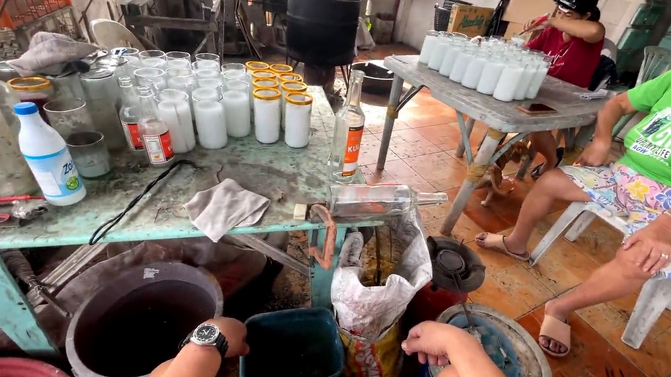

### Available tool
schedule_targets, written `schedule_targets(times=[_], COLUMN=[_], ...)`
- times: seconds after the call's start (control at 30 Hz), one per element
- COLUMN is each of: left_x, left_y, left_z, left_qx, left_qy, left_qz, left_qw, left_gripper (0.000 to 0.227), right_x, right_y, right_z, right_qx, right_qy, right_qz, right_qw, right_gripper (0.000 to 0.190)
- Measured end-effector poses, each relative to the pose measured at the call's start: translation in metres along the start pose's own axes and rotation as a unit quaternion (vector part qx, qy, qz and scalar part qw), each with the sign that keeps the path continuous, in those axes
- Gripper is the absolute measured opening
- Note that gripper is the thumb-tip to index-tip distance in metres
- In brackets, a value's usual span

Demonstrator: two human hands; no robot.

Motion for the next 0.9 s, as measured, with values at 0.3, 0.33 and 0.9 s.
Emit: schedule_targets(times=[0.3, 0.33, 0.9], left_x=[-0.004, -0.005, -0.004], left_y=[-0.010, -0.011, -0.008], left_z=[0.003, 0.003, 0.003], left_qx=[-0.005, -0.005, -0.007], left_qy=[-0.005, -0.005, -0.004], left_qz=[0.008, 0.008, 0.003], left_qw=[1.000, 1.000, 1.000], left_gripper=[0.041, 0.041, 0.041], right_x=[0.000, 0.000, -0.001], right_y=[0.002, 0.003, 0.003], right_z=[0.002, 0.002, 0.001], right_qx=[-0.002, -0.002, -0.003], right_qy=[0.004, 0.004, -0.010], right_qz=[-0.003, -0.003, 0.000], right_qw=[1.000, 1.000, 1.000], right_gripper=[0.023, 0.023, 0.023])
Point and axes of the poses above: each hand's wrist, its own y-axis towards the middle knuckle, its own x-axis out of the palm, z = x × y, the point moved 4 cm from there along y, towards the middle knuckle, and after that the axes turned 8 degrees about -y, right-handed, at the moved point
